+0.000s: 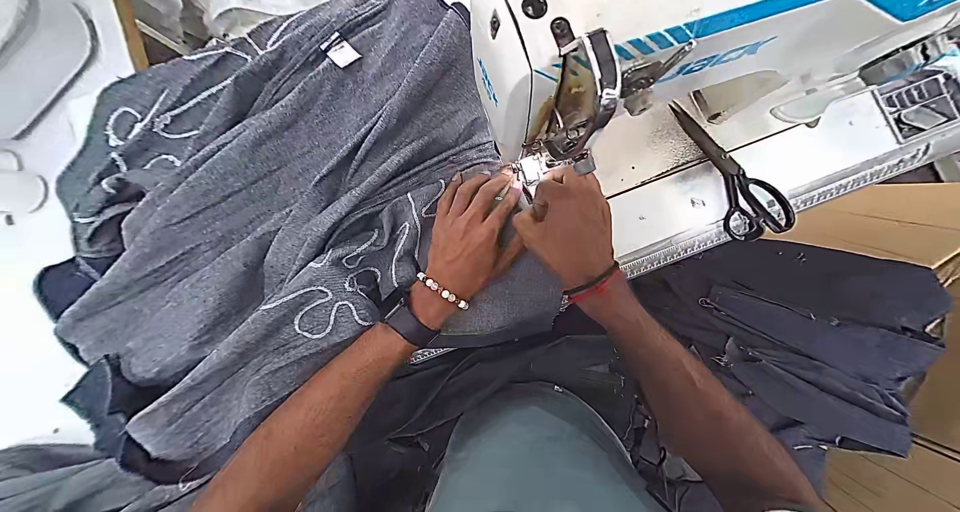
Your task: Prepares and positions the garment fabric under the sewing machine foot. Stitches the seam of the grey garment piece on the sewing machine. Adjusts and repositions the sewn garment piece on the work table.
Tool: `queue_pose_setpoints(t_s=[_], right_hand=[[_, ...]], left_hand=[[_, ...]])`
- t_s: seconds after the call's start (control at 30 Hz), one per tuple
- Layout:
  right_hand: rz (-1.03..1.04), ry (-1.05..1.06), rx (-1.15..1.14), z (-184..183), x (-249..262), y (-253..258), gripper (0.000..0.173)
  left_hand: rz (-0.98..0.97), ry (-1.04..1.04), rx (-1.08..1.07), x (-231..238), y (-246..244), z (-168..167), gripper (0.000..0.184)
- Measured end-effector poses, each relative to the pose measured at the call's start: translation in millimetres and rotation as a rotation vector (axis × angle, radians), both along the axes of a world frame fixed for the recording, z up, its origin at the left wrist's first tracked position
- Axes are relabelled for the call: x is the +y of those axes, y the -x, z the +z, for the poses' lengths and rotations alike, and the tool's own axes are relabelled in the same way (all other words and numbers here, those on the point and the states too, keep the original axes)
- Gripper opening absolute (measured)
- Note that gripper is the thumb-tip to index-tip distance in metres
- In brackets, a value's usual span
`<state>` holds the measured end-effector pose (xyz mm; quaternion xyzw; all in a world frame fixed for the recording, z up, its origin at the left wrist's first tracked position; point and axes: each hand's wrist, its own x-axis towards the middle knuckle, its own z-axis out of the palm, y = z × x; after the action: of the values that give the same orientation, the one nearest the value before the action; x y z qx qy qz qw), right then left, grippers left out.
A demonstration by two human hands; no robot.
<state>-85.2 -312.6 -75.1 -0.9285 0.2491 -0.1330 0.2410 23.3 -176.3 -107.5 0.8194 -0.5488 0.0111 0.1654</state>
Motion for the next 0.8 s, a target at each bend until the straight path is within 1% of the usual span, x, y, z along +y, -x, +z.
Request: queue_pose_setpoints(t_s=[0.07,0.1,0.13,0.17,0.2,0.23,0.27,0.3,0.33,0.4,0.63,0.8], right_hand=[[-0.036,-0.122,-0.025,5.4,6.0,6.6,0.018],[-0.061,-0.207,-0.019,4.2,10.8,15.4,0.030],[-0.081,-0.308,0.013,1.9,19.7,27.6,0.046],[-0.098,-0.411,0.043,-0.1,34.0,42.7,0.056],[-0.114,-0.506,0.060,-0.8,50.1,57.9,0.059],[-0.127,-0.574,0.031,-1.3,63.7,70.0,0.055],[-0.149,-0.613,-0.052,-1.7,74.9,78.8,0.046],[-0.165,-0.653,-0.133,0.5,79.9,83.8,0.041],[-0.175,-0.668,-0.186,3.2,79.3,85.2,0.039],[-0.181,-0.637,-0.215,3.1,72.0,81.0,0.038],[-0.168,-0.515,-0.141,-9.8,58.9,64.5,0.043],[-0.191,-0.452,-0.127,-15.4,54.9,54.7,0.045]], left_hand=[[-0.041,-0.001,0.005,5.1,-6.2,0.3,0.049],[-0.055,-0.017,0.002,6.5,-8.8,-0.3,0.049],[-0.057,-0.027,-0.001,6.9,-10.0,-1.0,0.049],[-0.051,-0.041,-0.006,7.3,-9.1,-1.8,0.050],[-0.047,-0.051,-0.012,6.9,-7.9,-2.0,0.050],[-0.039,-0.054,-0.025,5.3,-8.1,-2.1,0.050],[-0.032,-0.049,-0.034,4.6,-8.4,-1.9,0.049],[-0.026,-0.034,-0.035,4.0,-8.7,-2.4,0.048],[-0.021,-0.011,-0.034,3.7,-9.2,-3.7,0.046],[-0.021,0.013,-0.053,3.0,-11.6,-4.9,0.043],[-0.065,-0.008,-0.117,7.5,-23.2,-4.6,0.042],[-0.124,-0.021,-0.114,7.0,-31.1,2.8,0.038]])
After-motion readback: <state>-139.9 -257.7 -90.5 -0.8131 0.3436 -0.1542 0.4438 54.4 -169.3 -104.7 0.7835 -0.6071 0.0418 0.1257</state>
